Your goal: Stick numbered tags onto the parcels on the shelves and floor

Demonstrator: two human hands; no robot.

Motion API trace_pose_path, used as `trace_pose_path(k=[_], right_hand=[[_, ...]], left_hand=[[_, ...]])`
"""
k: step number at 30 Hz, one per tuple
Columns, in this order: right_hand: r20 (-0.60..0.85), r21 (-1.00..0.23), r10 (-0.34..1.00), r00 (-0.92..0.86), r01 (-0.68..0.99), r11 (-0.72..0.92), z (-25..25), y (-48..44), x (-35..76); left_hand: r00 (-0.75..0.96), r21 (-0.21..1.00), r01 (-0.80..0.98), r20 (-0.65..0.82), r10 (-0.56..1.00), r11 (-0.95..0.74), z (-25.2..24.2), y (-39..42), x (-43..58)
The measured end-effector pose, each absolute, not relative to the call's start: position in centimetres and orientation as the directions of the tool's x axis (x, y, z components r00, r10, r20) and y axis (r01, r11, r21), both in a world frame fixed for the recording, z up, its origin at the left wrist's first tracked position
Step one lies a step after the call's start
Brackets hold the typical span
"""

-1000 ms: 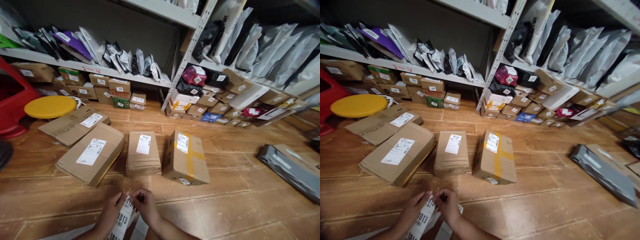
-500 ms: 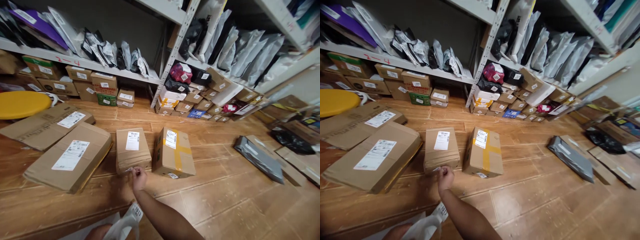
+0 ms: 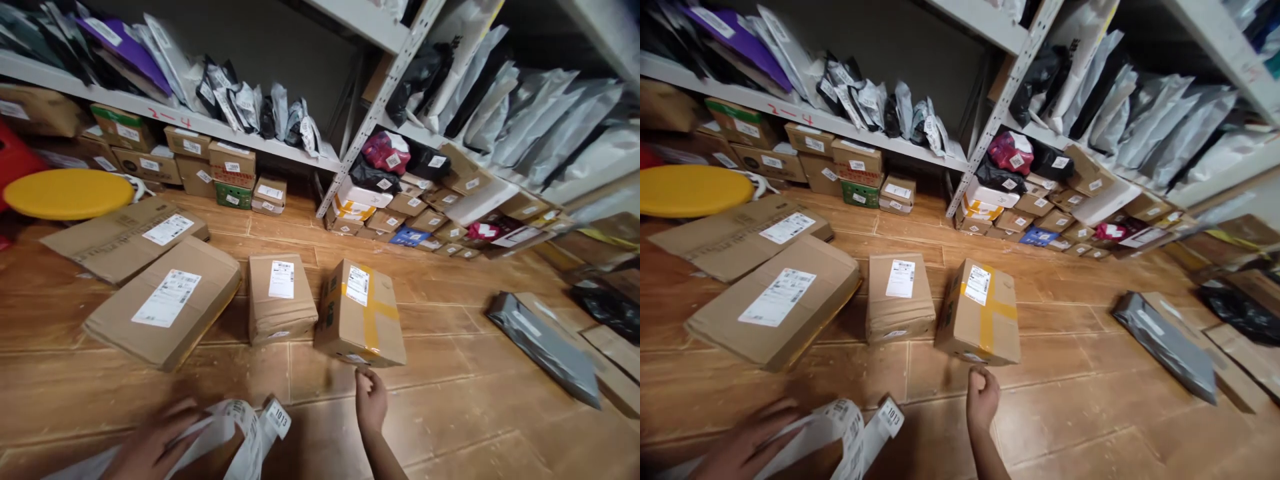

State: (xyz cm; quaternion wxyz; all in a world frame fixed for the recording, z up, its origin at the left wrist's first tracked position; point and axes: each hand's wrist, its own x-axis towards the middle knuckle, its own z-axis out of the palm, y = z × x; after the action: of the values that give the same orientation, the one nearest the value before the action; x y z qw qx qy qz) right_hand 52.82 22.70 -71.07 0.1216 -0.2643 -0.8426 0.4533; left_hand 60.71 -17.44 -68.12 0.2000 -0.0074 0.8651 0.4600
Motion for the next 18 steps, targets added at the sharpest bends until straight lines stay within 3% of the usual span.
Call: trace_pose_path(k=[1,3,5,7,10,11,13,15,16,18], right_hand=[[-0.090,-0.843,0.450,-0.889,0.309,0.440,-70.2,21.3,53.4],[-0.244,-0.901,-0.052,-0.968,0.207,0.381,-67.8,17.2,54.3],[-0.290,-0.936,-0.495,-0.819,0.136,0.323,-64.7,12.5,54.8],[-0.240,-0.953,-0.680,-0.693,0.034,0.302,-62.0,8.3,54.7],[-0.172,-0.928,-0.708,-0.685,-0.129,0.350,-60.2,3.4,53.5],[-0.185,-0.907,-0.685,-0.704,-0.146,0.395,-60.3,2.2,52.9],[-0.258,-0.867,-0.639,-0.725,-0.118,0.484,-61.3,0.3,51.8],[-0.297,-0.863,-0.620,-0.727,-0.074,0.499,-62.6,-1.1,50.8],[-0.293,-0.879,-0.622,-0.726,-0.052,0.475,-63.2,-1.6,50.3],[-0.273,-0.922,-0.628,-0.729,0.012,0.388,-63.9,-2.7,49.3]], left_hand=[[-0.921,0.810,-0.116,-0.305,0.244,0.575,-67.1,-17.6,60.0],[-0.923,0.844,-0.010,-0.214,0.320,0.535,-65.0,-17.1,59.1],[-0.931,0.886,0.048,-0.128,0.343,0.462,-63.4,-16.0,58.9],[-0.937,0.939,0.065,-0.059,0.343,0.338,-62.7,-14.9,59.1],[-0.961,0.974,0.062,-0.001,0.275,0.220,-62.8,-15.5,59.3],[-0.979,0.966,0.088,0.039,0.198,0.244,-63.0,-16.6,59.2],[-0.985,0.910,0.073,0.129,-0.113,0.407,-63.5,-19.7,58.2],[-0.826,0.811,-0.215,0.145,-0.544,0.544,-64.2,-23.4,56.6],[-0.738,0.776,-0.375,0.080,-0.670,0.506,-64.7,-25.0,55.7],[-0.666,0.766,-0.507,-0.056,-0.744,0.396,-65.8,-27.0,54.0]])
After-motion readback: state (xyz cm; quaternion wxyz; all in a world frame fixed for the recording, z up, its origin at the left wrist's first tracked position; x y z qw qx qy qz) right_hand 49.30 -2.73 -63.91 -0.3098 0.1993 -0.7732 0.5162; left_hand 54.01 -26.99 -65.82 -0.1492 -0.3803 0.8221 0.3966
